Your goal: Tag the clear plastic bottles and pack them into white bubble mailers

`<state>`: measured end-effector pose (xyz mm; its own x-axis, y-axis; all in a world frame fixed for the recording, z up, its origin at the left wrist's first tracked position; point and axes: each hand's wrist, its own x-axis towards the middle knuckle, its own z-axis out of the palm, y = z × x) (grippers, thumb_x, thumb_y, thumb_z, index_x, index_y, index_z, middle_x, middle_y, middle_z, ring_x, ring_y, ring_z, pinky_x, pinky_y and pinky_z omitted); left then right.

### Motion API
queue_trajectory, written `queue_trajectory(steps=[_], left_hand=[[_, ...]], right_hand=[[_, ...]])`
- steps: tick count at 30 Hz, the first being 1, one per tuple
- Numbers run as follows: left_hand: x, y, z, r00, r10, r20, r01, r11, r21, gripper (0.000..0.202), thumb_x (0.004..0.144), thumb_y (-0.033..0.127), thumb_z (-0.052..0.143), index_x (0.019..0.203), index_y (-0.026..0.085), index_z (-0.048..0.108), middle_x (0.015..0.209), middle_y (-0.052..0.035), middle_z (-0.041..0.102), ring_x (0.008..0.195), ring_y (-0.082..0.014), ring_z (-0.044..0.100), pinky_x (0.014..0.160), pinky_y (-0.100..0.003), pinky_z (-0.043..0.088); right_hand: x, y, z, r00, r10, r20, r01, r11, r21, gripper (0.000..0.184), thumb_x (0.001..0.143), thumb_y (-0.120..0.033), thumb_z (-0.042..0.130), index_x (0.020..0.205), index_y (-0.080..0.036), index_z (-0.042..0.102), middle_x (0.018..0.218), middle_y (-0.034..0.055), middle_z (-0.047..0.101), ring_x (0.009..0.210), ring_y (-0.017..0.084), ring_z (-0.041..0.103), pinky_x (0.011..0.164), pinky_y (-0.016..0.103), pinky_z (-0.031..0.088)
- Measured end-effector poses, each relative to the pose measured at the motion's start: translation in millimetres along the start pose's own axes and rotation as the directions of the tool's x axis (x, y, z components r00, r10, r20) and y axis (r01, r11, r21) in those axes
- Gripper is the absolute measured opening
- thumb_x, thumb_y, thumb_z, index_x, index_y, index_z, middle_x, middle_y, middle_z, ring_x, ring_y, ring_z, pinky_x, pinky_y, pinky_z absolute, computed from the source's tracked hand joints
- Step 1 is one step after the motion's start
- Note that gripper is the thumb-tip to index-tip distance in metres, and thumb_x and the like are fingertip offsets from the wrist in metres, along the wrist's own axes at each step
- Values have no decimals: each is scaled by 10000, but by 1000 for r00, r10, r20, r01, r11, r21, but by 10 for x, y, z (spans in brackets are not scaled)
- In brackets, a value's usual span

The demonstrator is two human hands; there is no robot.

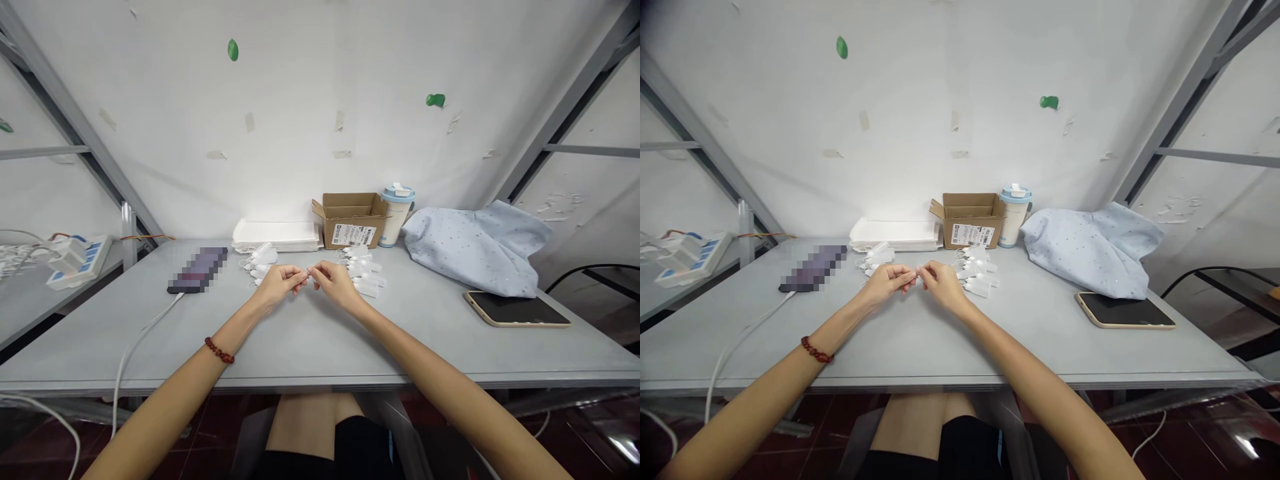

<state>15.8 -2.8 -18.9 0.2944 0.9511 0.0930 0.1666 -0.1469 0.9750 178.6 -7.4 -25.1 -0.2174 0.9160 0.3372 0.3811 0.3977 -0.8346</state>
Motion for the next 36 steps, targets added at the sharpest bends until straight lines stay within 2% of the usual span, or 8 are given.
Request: queue_trajectory(steps=[10, 13, 17, 23, 28, 31, 34, 36], left_hand=[[1, 18, -8, 999, -41, 7, 41, 999, -30, 351, 639, 481, 701, 650, 136, 642, 641, -28, 604, 528, -97, 476, 529, -252, 401], [6, 46, -47, 998, -55, 30, 58, 996, -74, 377, 667, 505, 683, 689, 129, 673, 704, -55, 636, 572, -107, 500, 560, -257, 409], [7, 74, -76, 997, -78, 8, 78, 994, -75, 408, 701, 529, 647, 722, 124, 692, 750, -79, 652, 600, -117, 513, 566, -261, 408], [9, 90, -73, 997, -66, 30, 66, 998, -3, 351, 637, 484, 712, 704, 141, 673, 706, -39, 628, 586, -111, 503, 544, -246, 401], [30, 79, -123, 999, -28, 33, 27, 999, 36, 332, 641, 473, 709, 670, 145, 666, 664, -25, 619, 571, -103, 497, 554, -239, 404], [49, 86, -198, 999, -31, -37, 32, 999, 31, 339, 620, 475, 720, 670, 144, 670, 666, -28, 630, 558, -99, 494, 554, -240, 409], [70, 103, -312, 982, -23, -189, 22, 1000, -9, 340, 582, 461, 736, 662, 139, 665, 673, -37, 634, 554, -101, 494, 529, -235, 404], [86, 100, -413, 953, -3, -303, -7, 999, -33, 330, 571, 444, 732, 657, 133, 662, 676, -44, 635, 557, -103, 496, 512, -231, 398]], right_hand=[[19, 4, -8, 1000, 5, 24, -5, 1000, 9, 276, 874, -345, 469, 692, -163, 571, 543, -30, 558, 507, 81, 455, 552, 212, 344], [37, -6, -24, 1000, -10, 25, 9, 999, 40, 288, 874, -367, 468, 692, -165, 564, 546, -30, 552, 510, 83, 455, 549, 212, 345], [45, 2, -40, 999, -18, 38, 16, 999, 47, 294, 876, -383, 466, 693, -170, 553, 537, -33, 541, 504, 85, 447, 541, 214, 341], [42, 1, -46, 999, -21, 47, 19, 998, 52, 319, 875, -414, 467, 679, -173, 541, 533, -33, 534, 500, 86, 440, 531, 215, 335], [44, -24, -57, 997, -36, 62, 34, 999, 32, 347, 870, -457, 465, 684, -173, 537, 550, -26, 543, 517, 90, 451, 552, 220, 342], [69, 7, -83, 998, -39, 45, 40, 999, -10, 339, 868, -452, 466, 698, -170, 549, 550, -25, 545, 527, 95, 465, 565, 223, 347], [109, 65, -133, 999, -32, -4, 31, 997, -70, 309, 869, -425, 466, 722, -170, 561, 550, -26, 543, 525, 102, 470, 560, 225, 345], [137, 102, -174, 999, -34, -39, 29, 992, -127, 277, 871, -394, 468, 736, -172, 564, 571, -21, 550, 536, 106, 475, 563, 226, 344]])
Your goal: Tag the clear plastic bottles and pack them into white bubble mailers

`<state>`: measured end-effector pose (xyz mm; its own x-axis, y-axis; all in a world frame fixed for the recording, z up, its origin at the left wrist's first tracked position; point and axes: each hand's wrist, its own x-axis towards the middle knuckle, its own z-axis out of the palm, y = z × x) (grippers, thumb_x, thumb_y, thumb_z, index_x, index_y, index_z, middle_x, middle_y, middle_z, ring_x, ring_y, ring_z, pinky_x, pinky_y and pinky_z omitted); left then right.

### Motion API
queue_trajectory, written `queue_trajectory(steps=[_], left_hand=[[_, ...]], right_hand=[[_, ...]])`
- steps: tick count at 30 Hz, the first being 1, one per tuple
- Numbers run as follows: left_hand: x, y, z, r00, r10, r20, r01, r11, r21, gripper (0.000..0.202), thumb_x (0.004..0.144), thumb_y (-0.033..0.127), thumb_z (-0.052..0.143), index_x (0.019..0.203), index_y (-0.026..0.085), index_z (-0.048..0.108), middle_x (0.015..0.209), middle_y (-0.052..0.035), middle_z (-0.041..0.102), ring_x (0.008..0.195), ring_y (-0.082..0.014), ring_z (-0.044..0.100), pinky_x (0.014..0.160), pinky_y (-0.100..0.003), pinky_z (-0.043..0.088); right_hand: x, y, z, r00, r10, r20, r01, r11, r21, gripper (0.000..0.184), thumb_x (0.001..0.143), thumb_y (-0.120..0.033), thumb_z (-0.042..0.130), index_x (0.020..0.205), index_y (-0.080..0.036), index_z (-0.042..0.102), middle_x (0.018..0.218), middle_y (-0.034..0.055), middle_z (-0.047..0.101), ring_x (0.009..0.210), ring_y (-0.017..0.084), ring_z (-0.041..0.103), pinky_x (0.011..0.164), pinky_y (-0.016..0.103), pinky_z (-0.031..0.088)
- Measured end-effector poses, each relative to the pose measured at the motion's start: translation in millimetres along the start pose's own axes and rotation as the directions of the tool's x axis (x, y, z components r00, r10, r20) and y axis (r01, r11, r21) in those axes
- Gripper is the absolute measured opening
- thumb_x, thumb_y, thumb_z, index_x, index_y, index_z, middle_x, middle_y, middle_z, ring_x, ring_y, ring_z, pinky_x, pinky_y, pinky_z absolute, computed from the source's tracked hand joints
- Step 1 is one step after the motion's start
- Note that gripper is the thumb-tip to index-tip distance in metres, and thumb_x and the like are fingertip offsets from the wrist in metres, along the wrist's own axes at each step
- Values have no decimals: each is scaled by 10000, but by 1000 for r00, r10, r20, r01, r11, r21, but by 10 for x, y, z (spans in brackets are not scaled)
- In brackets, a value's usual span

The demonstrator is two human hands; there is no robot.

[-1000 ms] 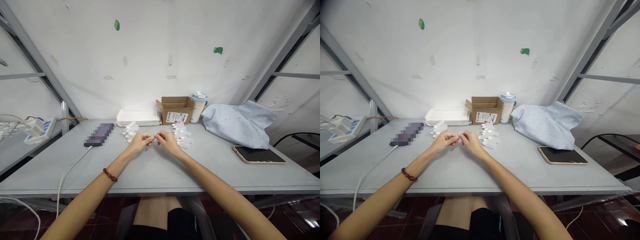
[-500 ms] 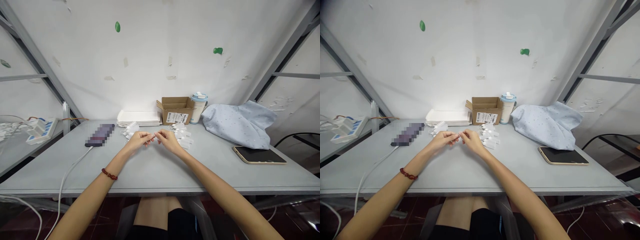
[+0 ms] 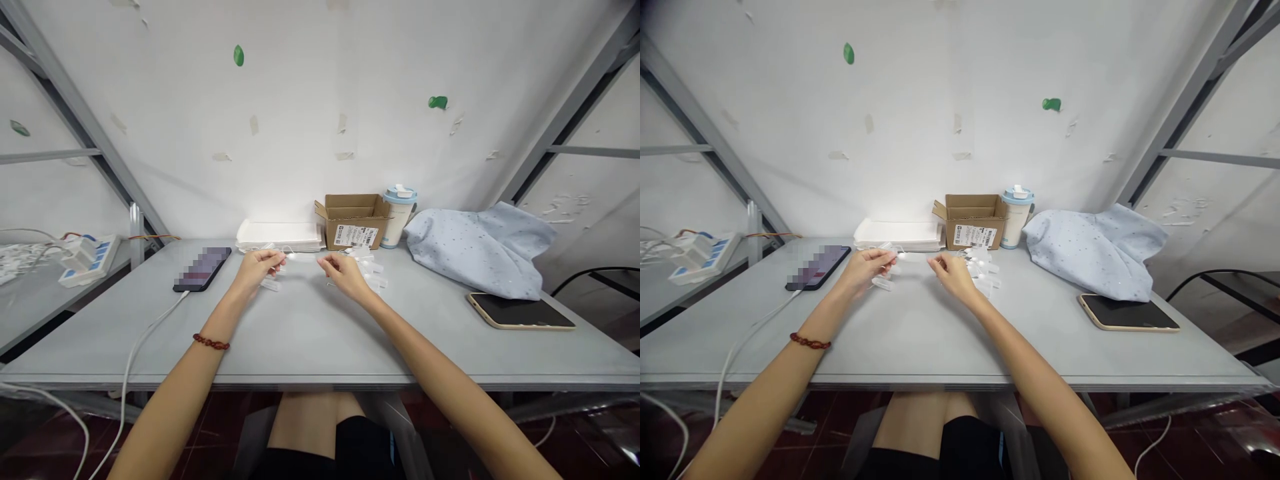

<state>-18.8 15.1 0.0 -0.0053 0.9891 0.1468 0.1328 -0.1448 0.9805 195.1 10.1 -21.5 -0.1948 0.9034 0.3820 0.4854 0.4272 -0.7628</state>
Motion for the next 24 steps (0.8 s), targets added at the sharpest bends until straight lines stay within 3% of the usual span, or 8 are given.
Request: queue_trajectory(steps=[4, 7, 12, 18, 21, 24], left_hand=[[109, -70, -229, 959, 93, -269, -63, 991, 117, 299, 592, 423, 680, 675, 135, 665, 654, -43, 641, 542, -114, 504, 498, -234, 399], [183, -157, -382, 927, 116, -357, -37, 975, 220, 267, 612, 397, 641, 693, 145, 672, 657, -39, 657, 561, -128, 535, 497, -228, 406], [254, -258, -490, 918, 84, -389, 35, 957, 289, 237, 608, 371, 615, 654, 143, 663, 652, -47, 663, 551, -141, 552, 474, -224, 402], [293, -331, -532, 930, 77, -359, 95, 894, 437, 224, 615, 341, 574, 641, 143, 675, 637, -61, 673, 587, -199, 615, 527, -268, 451], [311, -358, -559, 927, 69, -368, 131, 861, 491, 248, 634, 337, 563, 715, 138, 687, 657, -69, 685, 626, -225, 638, 563, -289, 469], [321, -357, -570, 912, 81, -402, 160, 832, 531, 351, 665, 352, 563, 903, 118, 671, 704, -82, 694, 650, -228, 639, 598, -300, 473]], right_hand=[[32, 45, -71, 1000, -16, 2, 17, 983, -183, 148, 858, -261, 489, 785, -172, 582, 661, -1, 597, 598, 114, 499, 587, 225, 340], [33, 44, -111, 998, -19, 56, 36, 943, -330, 120, 845, -181, 485, 803, -166, 597, 747, 26, 630, 658, 124, 517, 602, 226, 330], [15, 11, -147, 990, 0, 142, 69, 874, -481, 164, 829, -116, 456, 812, -159, 613, 831, 61, 653, 731, 146, 539, 613, 234, 318], [-2, -61, -189, 979, 36, 201, 82, 832, -549, 219, 797, -69, 416, 815, -153, 617, 813, 68, 655, 716, 155, 538, 578, 242, 294], [5, -65, -236, 977, 55, 206, 71, 828, -556, 250, 761, -40, 416, 848, -150, 623, 849, 75, 660, 761, 166, 550, 584, 242, 298], [13, -53, -305, 964, 75, 255, 83, 827, -556, 263, 715, -12, 432, 827, -146, 629, 866, 81, 657, 776, 170, 554, 592, 244, 307]])
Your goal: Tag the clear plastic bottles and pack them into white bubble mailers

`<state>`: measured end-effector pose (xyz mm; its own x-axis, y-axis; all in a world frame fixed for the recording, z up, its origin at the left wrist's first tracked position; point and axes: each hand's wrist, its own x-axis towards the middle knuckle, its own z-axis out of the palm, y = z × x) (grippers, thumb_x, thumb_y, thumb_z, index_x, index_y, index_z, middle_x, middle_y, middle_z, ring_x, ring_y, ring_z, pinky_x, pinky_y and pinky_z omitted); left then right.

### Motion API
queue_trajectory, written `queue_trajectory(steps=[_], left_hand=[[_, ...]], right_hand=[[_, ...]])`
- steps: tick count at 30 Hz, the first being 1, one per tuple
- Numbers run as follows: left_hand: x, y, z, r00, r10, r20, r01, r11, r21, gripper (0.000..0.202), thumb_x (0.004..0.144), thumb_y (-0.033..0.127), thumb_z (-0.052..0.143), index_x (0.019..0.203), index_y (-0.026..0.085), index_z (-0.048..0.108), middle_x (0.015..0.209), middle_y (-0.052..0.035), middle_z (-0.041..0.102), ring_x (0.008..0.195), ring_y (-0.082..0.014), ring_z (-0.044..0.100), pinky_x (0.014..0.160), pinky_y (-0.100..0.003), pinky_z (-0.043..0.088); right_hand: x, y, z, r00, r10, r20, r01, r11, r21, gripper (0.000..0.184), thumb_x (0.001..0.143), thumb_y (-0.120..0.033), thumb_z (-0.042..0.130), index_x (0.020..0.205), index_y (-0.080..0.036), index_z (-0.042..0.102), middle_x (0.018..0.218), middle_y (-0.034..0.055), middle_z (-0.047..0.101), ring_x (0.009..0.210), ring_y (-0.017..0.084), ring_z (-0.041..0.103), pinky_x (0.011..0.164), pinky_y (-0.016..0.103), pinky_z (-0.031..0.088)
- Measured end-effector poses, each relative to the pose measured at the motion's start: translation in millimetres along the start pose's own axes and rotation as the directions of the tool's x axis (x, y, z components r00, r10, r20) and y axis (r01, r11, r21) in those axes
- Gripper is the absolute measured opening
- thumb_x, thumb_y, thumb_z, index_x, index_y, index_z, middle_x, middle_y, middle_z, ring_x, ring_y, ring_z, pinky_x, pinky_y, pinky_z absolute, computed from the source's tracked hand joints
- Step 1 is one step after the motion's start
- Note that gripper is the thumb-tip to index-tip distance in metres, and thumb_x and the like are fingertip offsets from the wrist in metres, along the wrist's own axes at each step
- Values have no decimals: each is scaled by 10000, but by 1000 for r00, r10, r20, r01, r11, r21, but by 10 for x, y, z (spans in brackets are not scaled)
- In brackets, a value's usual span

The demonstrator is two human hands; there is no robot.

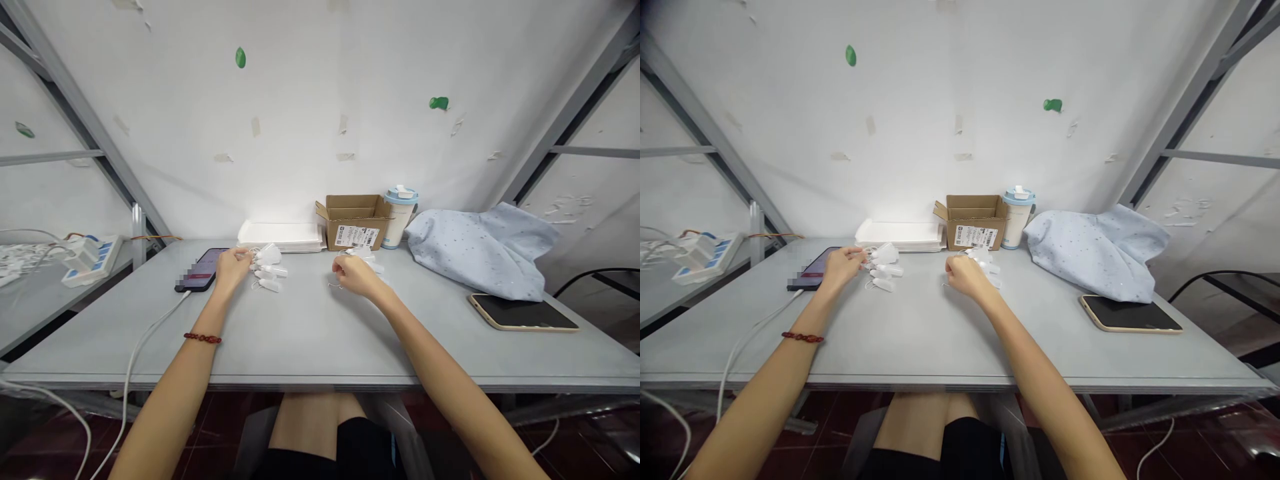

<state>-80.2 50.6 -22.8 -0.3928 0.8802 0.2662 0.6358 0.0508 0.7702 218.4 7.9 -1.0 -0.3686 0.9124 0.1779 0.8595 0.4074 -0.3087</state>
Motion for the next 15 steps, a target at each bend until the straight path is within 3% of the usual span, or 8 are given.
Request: queue_trajectory(steps=[4, 10, 15], left_hand=[[-38, 61, -9, 997, 48, -67, -45, 998, 41, 430, 707, 358, 552, 1056, 113, 606, 756, -85, 688, 684, -217, 631, 680, -317, 471], [-181, 194, 43, 988, 150, -43, -150, 989, 15, 348, 755, 350, 513, 1023, 145, 601, 724, -52, 667, 703, -209, 626, 771, -327, 449], [-248, 231, 109, 980, 198, 7, -198, 980, -12, 332, 760, 333, 498, 1011, 144, 603, 700, -42, 657, 684, -205, 622, 738, -316, 448]], right_hand=[[-35, 51, -75, 997, -10, 82, 13, 999, -39, 267, 679, 4, 472, 831, -143, 635, 945, 103, 645, 890, 198, 545, 656, 251, 333], [-75, 60, -121, 983, 39, 180, -10, 988, -157, 339, 677, -18, 522, 967, -157, 628, 1060, 114, 610, 1047, 252, 475, 767, 298, 338], [-67, 49, -143, 987, 88, 132, -63, 982, -180, 241, 783, -69, 477, 950, -140, 635, 1093, 132, 604, 1039, 254, 480, 770, 317, 333]])
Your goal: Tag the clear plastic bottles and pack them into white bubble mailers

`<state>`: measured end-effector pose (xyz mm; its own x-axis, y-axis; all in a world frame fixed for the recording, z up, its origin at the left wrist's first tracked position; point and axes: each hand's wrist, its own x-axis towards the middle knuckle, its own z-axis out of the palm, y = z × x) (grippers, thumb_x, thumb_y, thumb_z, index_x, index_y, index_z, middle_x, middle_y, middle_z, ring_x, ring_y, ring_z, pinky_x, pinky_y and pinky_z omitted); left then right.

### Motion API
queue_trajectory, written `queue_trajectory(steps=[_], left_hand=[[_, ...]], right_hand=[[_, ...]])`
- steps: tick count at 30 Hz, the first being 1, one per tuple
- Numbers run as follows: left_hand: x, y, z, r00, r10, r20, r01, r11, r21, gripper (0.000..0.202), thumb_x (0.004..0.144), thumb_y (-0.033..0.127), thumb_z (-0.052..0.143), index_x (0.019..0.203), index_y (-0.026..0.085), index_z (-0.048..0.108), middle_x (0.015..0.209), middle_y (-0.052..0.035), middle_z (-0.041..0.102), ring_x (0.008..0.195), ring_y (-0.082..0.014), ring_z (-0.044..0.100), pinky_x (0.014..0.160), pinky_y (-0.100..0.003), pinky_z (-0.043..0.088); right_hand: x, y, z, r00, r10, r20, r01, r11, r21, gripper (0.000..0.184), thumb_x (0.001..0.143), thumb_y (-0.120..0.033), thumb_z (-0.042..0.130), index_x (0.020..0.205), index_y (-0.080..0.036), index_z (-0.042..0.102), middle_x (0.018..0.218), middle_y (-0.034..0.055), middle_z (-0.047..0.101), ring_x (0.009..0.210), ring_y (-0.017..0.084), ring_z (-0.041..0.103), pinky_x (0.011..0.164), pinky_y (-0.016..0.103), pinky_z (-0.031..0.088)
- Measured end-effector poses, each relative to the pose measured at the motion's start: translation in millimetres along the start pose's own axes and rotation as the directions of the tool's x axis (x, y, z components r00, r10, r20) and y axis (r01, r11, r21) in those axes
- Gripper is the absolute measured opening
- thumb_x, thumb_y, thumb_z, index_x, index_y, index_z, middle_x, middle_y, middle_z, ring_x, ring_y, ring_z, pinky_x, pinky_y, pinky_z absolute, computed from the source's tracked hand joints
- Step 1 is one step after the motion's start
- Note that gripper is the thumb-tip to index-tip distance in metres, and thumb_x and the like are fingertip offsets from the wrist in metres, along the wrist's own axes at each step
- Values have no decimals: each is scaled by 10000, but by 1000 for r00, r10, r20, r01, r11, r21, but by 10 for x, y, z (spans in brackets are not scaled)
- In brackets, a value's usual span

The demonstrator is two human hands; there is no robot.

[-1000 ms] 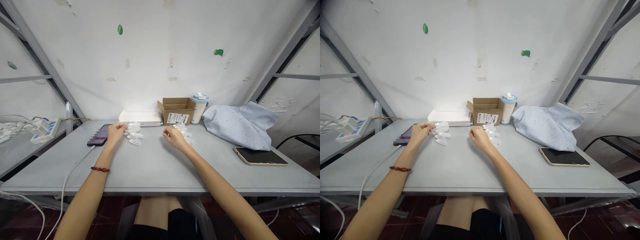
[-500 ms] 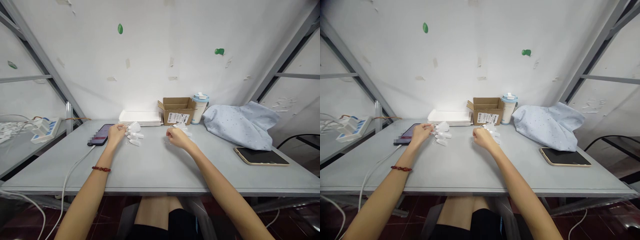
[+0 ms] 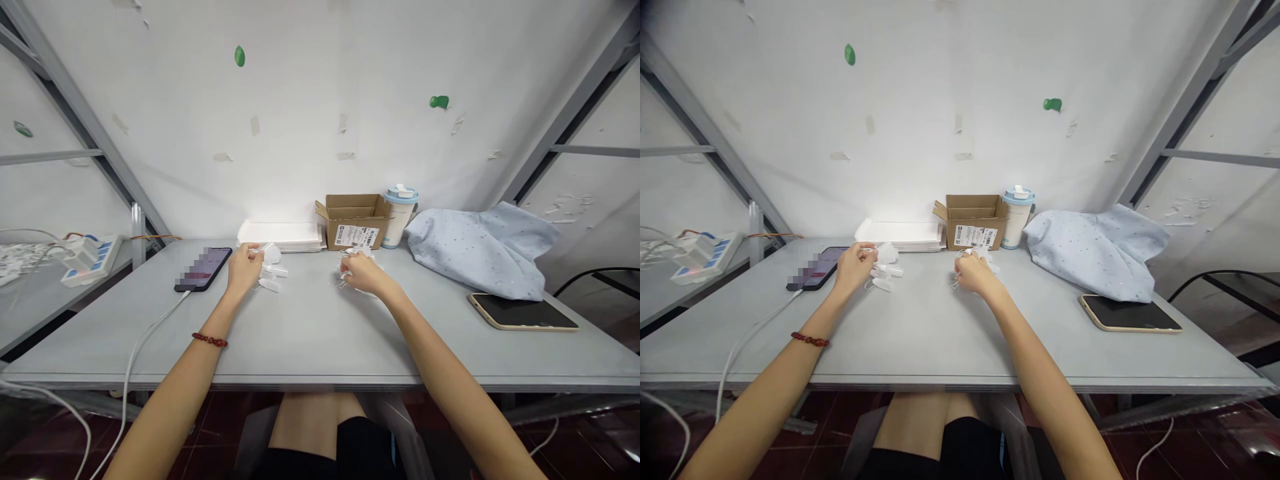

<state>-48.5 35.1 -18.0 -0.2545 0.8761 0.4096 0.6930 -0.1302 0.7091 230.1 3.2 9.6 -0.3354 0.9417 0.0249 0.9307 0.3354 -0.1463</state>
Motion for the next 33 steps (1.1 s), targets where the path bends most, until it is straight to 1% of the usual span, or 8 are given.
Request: queue_trajectory(steps=[12, 16, 18, 21, 24, 28, 31, 33], left_hand=[[-39, 55, 26, 998, 39, 40, -39, 999, -1, 334, 758, 342, 490, 1001, 145, 608, 702, -33, 648, 655, -189, 602, 739, -318, 447], [-73, 74, 80, 996, 63, 58, -61, 998, -31, 330, 754, 349, 492, 985, 148, 613, 689, -23, 635, 635, -174, 587, 721, -307, 446], [-104, 101, 109, 990, 99, 103, -91, 993, -77, 313, 749, 364, 497, 942, 154, 626, 678, -19, 627, 612, -164, 573, 683, -293, 444], [-171, 175, 140, 958, 187, 218, -154, 975, -158, 294, 750, 390, 509, 881, 165, 644, 686, -18, 621, 605, -152, 557, 630, -271, 433], [-253, 276, 158, 912, 244, 330, -182, 961, -207, 324, 740, 409, 539, 913, 165, 662, 718, -25, 637, 625, -151, 558, 625, -266, 433], [-349, 384, 190, 856, 266, 443, -177, 956, -232, 353, 708, 417, 591, 931, 162, 693, 766, -45, 673, 648, -166, 568, 629, -275, 437], [-389, 415, 219, 798, 277, 536, -155, 953, -261, 327, 733, 425, 569, 851, 151, 700, 733, -46, 675, 613, -159, 554, 604, -273, 430], [-394, 419, 228, 774, 263, 576, -119, 954, -275, 327, 747, 433, 549, 796, 139, 686, 706, -43, 663, 582, -146, 536, 573, -265, 420]], right_hand=[[88, 73, 151, 1000, -11, 12, 12, 999, -52, 287, 723, -11, 508, 938, -145, 642, 951, 124, 649, 1018, 258, 483, 750, 311, 316], [110, 68, 158, 997, -22, -73, 26, 998, 53, 235, 763, -67, 513, 947, -140, 639, 949, 108, 649, 1004, 235, 490, 750, 290, 329], [116, 43, 158, 990, -34, -135, 53, 989, 137, 222, 774, -109, 527, 966, -133, 637, 952, 100, 653, 1003, 224, 497, 753, 274, 340], [118, -30, 174, 974, -74, -214, 123, 966, 228, 221, 784, -144, 525, 967, -121, 646, 926, 92, 666, 940, 205, 527, 746, 261, 356], [111, -126, 197, 960, -108, -258, 183, 940, 287, 208, 817, -155, 490, 926, -123, 664, 901, 87, 682, 881, 192, 548, 755, 265, 365], [95, -228, 208, 946, -117, -302, 241, 877, 416, 208, 836, -159, 473, 892, -135, 671, 896, 71, 695, 836, 166, 569, 720, 247, 376], [85, -263, 201, 944, -90, -317, 253, 814, 523, 193, 819, -160, 482, 834, -149, 673, 818, 44, 694, 766, 146, 575, 686, 238, 381], [83, -269, 197, 945, -67, -321, 251, 778, 575, 188, 802, -160, 483, 784, -154, 670, 759, 26, 684, 720, 137, 569, 672, 236, 382]])
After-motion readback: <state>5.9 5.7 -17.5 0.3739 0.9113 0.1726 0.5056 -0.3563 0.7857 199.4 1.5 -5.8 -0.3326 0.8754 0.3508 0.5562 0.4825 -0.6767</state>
